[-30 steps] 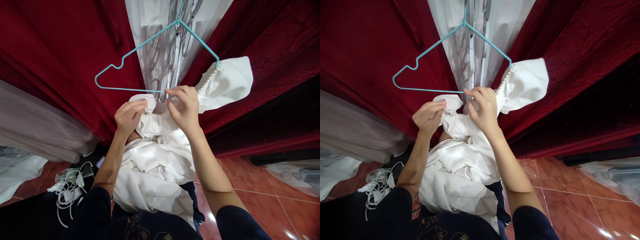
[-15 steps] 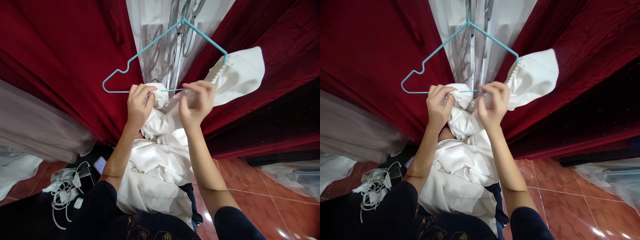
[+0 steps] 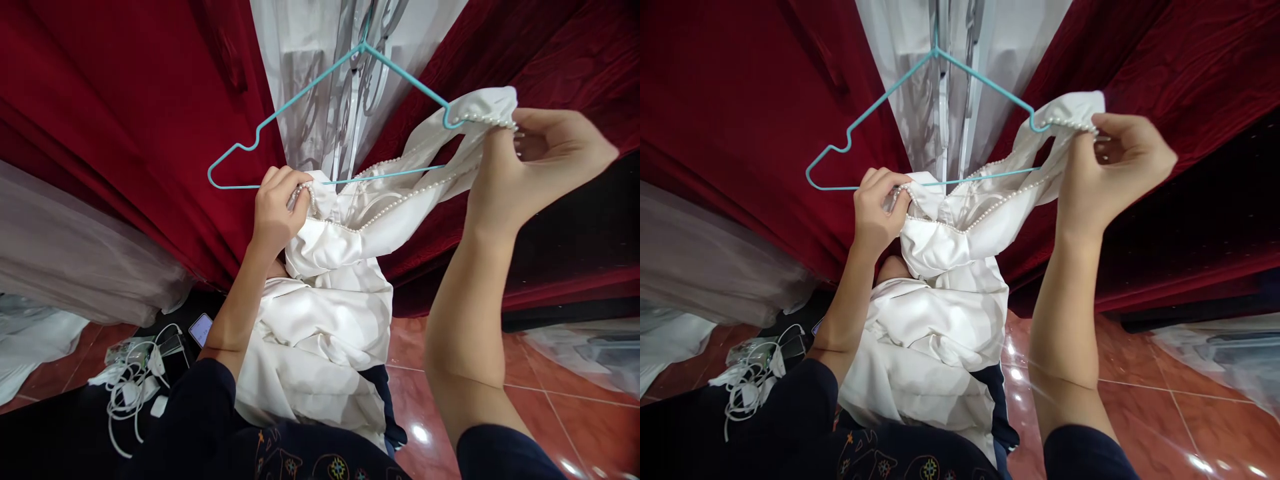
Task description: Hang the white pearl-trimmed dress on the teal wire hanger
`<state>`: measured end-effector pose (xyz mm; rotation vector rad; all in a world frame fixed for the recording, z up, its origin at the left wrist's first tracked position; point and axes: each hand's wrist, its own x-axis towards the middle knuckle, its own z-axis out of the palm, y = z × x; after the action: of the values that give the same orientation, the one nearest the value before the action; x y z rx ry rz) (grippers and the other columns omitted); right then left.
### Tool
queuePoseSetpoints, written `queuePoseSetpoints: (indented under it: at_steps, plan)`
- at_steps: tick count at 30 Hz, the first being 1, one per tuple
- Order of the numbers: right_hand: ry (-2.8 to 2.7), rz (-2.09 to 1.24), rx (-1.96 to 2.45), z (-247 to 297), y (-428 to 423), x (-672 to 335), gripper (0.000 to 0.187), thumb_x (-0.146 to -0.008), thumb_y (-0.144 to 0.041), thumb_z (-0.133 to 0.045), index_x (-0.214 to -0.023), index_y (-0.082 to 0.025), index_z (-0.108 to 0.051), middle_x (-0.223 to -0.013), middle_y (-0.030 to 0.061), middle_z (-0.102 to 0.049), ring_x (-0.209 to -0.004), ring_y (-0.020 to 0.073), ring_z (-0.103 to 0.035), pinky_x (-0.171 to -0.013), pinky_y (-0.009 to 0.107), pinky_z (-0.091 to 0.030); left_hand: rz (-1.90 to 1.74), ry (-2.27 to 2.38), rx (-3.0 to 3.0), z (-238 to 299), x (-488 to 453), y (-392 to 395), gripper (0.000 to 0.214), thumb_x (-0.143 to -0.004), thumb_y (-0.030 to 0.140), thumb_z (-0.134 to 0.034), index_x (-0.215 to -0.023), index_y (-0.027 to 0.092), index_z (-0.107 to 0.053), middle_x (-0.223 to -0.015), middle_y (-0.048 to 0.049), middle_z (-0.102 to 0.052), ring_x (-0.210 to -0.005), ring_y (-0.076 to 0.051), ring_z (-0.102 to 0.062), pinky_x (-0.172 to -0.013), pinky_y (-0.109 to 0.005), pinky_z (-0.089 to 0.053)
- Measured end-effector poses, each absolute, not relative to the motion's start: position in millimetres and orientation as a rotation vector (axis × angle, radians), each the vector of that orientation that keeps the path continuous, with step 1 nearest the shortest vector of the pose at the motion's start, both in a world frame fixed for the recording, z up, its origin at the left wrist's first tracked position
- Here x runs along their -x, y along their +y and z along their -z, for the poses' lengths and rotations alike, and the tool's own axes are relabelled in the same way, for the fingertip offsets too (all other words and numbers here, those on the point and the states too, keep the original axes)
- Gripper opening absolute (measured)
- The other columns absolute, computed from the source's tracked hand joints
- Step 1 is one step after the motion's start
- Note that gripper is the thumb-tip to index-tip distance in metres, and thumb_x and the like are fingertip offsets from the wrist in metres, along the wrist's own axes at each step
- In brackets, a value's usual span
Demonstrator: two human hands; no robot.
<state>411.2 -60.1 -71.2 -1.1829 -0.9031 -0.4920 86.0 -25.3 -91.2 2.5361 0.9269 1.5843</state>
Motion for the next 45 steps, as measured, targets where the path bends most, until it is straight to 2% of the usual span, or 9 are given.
queuePoseSetpoints:
  at_steps: [9, 14, 19, 22, 27, 31, 35, 40, 45]
  plan:
    - [-0.839, 0.391, 1.22, 105.6, -77.8, -428.0, 0.022, -0.076, 0.006, -0.068, -0.077, -0.013, -0.079, -0.066, 0.0001, -0.067, -0.059, 0.0101, -0.058, -0.06, 0.026, -0.04, -1.588, 0.943, -2.537, 91.6, -75.2, -19.1, 0.012, -0.1, 0.015, -0.057, -0.094, 0.021, -0.065, -0.092, -0.0048, -0.068, -0.095, -0.024, -0.063, -0.088, -0.038, -0.055]
    - [-0.742, 0.328, 1.36, 122.1, -102.0, -415.1, 0.024, -0.075, 0.006, -0.059, -0.08, -0.008, -0.077, -0.064, -0.002, -0.059, -0.057, 0.0059, -0.05, -0.057, 0.021, -0.031, -1.667, 0.8, -2.501, 96.3, -80.5, -15.6, 0.011, -0.101, 0.02, -0.058, -0.093, 0.021, -0.065, -0.089, -0.004, -0.067, -0.09, -0.023, -0.061, -0.084, -0.037, -0.053]
    - [-0.883, 0.28, 1.309, 126.2, -121.4, -393.2, 0.01, -0.077, -0.013, -0.073, -0.085, -0.011, -0.079, -0.068, 0.002, -0.064, -0.058, 0.0093, -0.053, -0.057, 0.024, -0.035, -1.619, 0.806, -2.5, 97.3, -85.1, -11.4, 0.011, -0.101, 0.02, -0.058, -0.092, 0.021, -0.064, -0.09, -0.0045, -0.068, -0.089, -0.024, -0.061, -0.084, -0.037, -0.052]
    - [-1.21, 0.399, 1.186, 110.4, -126.7, -374.1, 0.011, -0.084, -0.027, -0.077, -0.091, -0.019, -0.081, -0.074, 0.0026, -0.064, -0.068, 0.0134, -0.058, -0.066, 0.031, -0.044, -1.605, 0.814, -2.511, 96.0, -84.0, -6.3, 0.01, -0.098, 0.017, -0.06, -0.09, 0.021, -0.063, -0.089, -0.0044, -0.068, -0.088, -0.024, -0.062, -0.083, -0.037, -0.052]
    - [-1.666, 0.38, 1.123, 91.2, -98.3, -342.8, 0.017, -0.098, -0.042, -0.068, -0.096, -0.026, -0.074, -0.109, 0.0076, -0.071, -0.113, 0.0259, -0.066, -0.103, 0.048, -0.053, -1.586, 0.793, -2.496, 94.6, -82.6, -6.8, 0.01, -0.097, 0.016, -0.06, -0.091, 0.021, -0.066, -0.089, -0.0044, -0.069, -0.088, -0.023, -0.062, -0.084, -0.038, -0.053]
    - [-1.62, 0.31, 1.192, 110.2, -64.6, -324.7, 0.026, -0.101, -0.049, -0.06, -0.095, -0.025, -0.068, -0.09, 0.0045, -0.07, -0.089, 0.0228, -0.067, -0.094, 0.046, -0.053, -1.735, 0.847, -2.46, 106.9, -85.4, -11.5, 0.016, -0.102, 0.022, -0.058, -0.099, 0.023, -0.073, -0.098, -0.0056, -0.071, -0.099, -0.025, -0.064, -0.094, -0.041, -0.053]
    - [-1.516, 0.397, 1.094, 121.9, -61.5, -313.8, 0.025, -0.101, -0.047, -0.061, -0.092, -0.024, -0.067, -0.087, 0.0035, -0.071, -0.084, 0.0217, -0.067, -0.088, 0.044, -0.05, -2.289, 1.055, -2.238, 135.4, -78.5, -16.6, 0.031, -0.107, 0.037, -0.05, -0.102, 0.024, -0.078, -0.115, -0.0094, -0.066, -0.116, -0.028, -0.061, -0.107, -0.048, -0.047]
    - [-1.571, 0.484, 1.036, 110.5, -81.2, -317.6, 0.017, -0.101, -0.039, -0.063, -0.093, -0.026, -0.069, -0.088, 0.0022, -0.075, -0.083, 0.0203, -0.069, -0.087, 0.043, -0.046, -2.164, 1.07, -1.953, 156.2, -42.3, 0.9, 0.029, -0.107, 0.036, -0.05, -0.115, 0.019, -0.071, -0.106, -0.0071, -0.066, -0.102, -0.021, -0.065, -0.091, -0.037, -0.054]
    - [-1.604, 0.445, 1.081, 106.8, -84.7, -325.8, 0.022, -0.102, -0.045, -0.061, -0.094, -0.026, -0.07, -0.09, 0.0034, -0.075, -0.086, 0.0217, -0.069, -0.088, 0.045, -0.046, -2.235, 1.175, -1.633, 130.9, 5.0, 49.5, 0.01, -0.09, 0.014, -0.061, -0.099, 0.017, -0.059, -0.097, -0.0036, -0.063, -0.078, -0.013, -0.057, -0.074, -0.031, -0.052]
